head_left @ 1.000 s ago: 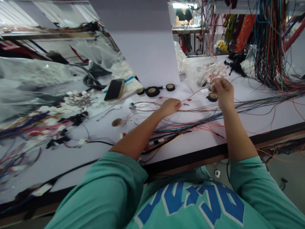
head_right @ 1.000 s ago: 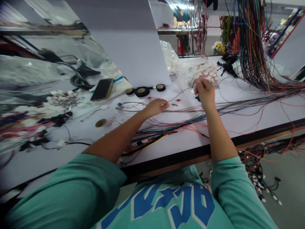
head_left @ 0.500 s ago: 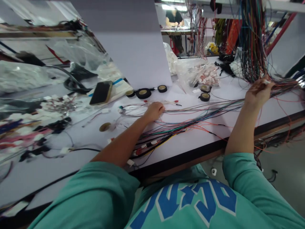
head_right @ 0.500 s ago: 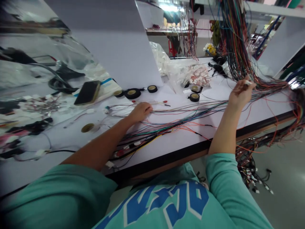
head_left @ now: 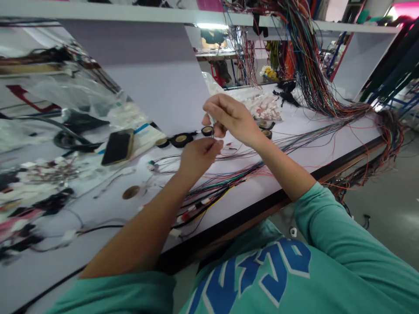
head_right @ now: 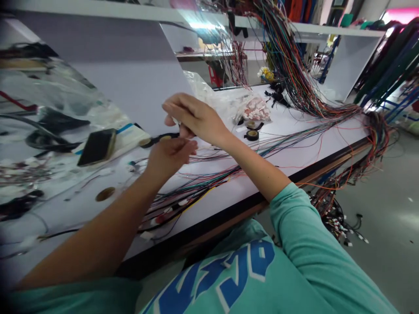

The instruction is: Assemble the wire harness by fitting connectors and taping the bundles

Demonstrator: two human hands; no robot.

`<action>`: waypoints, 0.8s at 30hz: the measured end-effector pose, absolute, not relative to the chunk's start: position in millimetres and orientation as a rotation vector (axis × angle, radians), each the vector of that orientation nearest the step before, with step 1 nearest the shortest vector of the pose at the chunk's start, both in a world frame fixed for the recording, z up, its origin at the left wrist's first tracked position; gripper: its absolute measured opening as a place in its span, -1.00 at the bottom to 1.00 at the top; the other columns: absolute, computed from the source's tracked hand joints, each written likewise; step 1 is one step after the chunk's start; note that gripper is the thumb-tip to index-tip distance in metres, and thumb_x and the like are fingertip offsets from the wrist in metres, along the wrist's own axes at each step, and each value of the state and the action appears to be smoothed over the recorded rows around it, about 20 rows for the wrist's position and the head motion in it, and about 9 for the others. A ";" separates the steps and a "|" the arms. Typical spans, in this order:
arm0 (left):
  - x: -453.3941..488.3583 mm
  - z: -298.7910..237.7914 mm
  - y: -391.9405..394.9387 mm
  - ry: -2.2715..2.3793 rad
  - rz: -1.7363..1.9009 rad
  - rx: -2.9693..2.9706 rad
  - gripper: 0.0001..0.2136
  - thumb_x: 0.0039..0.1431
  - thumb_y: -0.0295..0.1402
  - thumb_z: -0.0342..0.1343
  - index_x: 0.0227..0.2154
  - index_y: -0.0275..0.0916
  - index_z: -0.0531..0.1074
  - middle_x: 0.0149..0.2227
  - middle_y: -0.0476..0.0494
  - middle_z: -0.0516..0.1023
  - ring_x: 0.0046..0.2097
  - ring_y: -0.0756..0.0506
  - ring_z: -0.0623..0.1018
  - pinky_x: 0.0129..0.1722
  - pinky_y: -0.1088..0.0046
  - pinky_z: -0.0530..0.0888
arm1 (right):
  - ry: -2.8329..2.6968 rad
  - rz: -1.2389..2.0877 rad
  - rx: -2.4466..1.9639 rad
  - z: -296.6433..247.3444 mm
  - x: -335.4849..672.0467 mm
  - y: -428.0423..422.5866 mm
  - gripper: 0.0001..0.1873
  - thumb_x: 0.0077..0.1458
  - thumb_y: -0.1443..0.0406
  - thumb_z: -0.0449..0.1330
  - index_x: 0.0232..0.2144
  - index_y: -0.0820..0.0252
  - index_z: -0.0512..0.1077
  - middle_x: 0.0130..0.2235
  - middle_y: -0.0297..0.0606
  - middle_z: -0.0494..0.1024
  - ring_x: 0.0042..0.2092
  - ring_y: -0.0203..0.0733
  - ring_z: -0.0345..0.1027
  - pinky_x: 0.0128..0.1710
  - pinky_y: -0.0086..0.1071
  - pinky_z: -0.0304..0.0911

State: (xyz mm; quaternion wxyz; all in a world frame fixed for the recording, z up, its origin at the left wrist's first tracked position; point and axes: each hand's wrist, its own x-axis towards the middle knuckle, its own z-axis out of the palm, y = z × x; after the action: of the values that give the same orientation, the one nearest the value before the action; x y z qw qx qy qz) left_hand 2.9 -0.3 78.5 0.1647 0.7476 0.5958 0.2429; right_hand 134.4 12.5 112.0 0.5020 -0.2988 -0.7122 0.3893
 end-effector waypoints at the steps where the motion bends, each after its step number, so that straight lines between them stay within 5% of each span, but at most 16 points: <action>1: -0.6 84.6 -4.7 1.732 0.695 2.114 -0.73 0.12 -0.22 -0.06 -0.55 -0.24 0.41 -0.66 -0.02 0.37 -0.53 -0.04 0.41 -0.47 0.47 0.26 | -1.693 0.874 -0.745 119.5 133.0 9.4 -0.80 0.32 0.31 -0.10 -0.40 0.15 0.16 -0.46 -0.52 0.43 -0.61 -0.54 0.16 -0.62 -0.62 0.12; 6: -29.4 106.9 -20.5 1.832 0.925 1.984 -0.89 0.02 -0.35 0.07 -0.49 -0.26 0.45 -0.67 0.09 0.30 -0.58 0.05 0.28 -0.52 0.55 0.18 | -1.497 0.515 -0.705 162.0 141.0 0.8 -0.80 0.32 0.36 -0.15 -0.38 0.11 0.13 -0.47 -0.50 0.36 -0.63 -0.48 0.13 -0.63 -0.55 0.08; 11: -68.7 106.4 -19.9 1.596 1.402 1.882 -0.83 0.02 -0.34 0.03 -0.48 -0.29 0.48 -0.63 0.04 0.37 -0.58 0.08 0.26 -0.53 0.58 0.21 | -1.308 0.295 -0.736 189.7 167.9 16.8 -0.80 0.31 0.25 -0.19 -0.39 0.05 0.09 -0.42 -0.44 0.37 -0.59 -0.41 0.21 -0.62 -0.48 0.09; 14: -80.9 91.6 -7.0 1.607 1.169 2.091 -0.84 0.00 -0.35 0.04 -0.55 -0.28 0.48 -0.54 -0.04 0.48 -0.46 0.04 0.35 -0.44 0.57 0.26 | -1.139 0.303 -0.766 188.7 179.2 23.7 -0.76 0.31 0.23 -0.26 -0.41 0.05 0.06 -0.45 -0.42 0.37 -0.58 -0.40 0.21 -0.63 -0.47 0.11; 17: -81.4 68.5 11.9 1.616 0.746 2.133 -0.85 -0.02 -0.33 0.09 -0.53 -0.26 0.51 -0.51 -0.05 0.52 -0.42 -0.03 0.40 -0.41 0.51 0.28 | -1.406 0.391 -0.797 177.9 193.3 25.5 -0.84 0.21 0.17 -0.08 -0.40 0.04 0.15 -0.41 -0.40 0.43 -0.50 -0.36 0.31 -0.57 -0.45 0.19; 24: -89.3 43.6 30.3 1.584 0.906 2.004 -0.80 0.07 -0.35 0.03 -0.43 -0.32 0.53 -0.38 -0.14 0.57 -0.27 -0.09 0.53 -0.26 0.46 0.39 | -1.325 0.126 -0.829 172.0 255.7 42.2 -0.61 0.16 -0.10 -0.14 -0.32 -0.02 0.27 -0.42 -0.28 0.43 -0.50 -0.25 0.35 -0.65 -0.39 0.17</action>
State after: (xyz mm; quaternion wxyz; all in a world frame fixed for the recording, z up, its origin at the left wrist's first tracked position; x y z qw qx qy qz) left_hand -89.3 30.3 43.6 0.2139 0.7224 0.5708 0.3265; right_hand 255.7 42.2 172.0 0.7080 -0.3735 -0.5967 0.0565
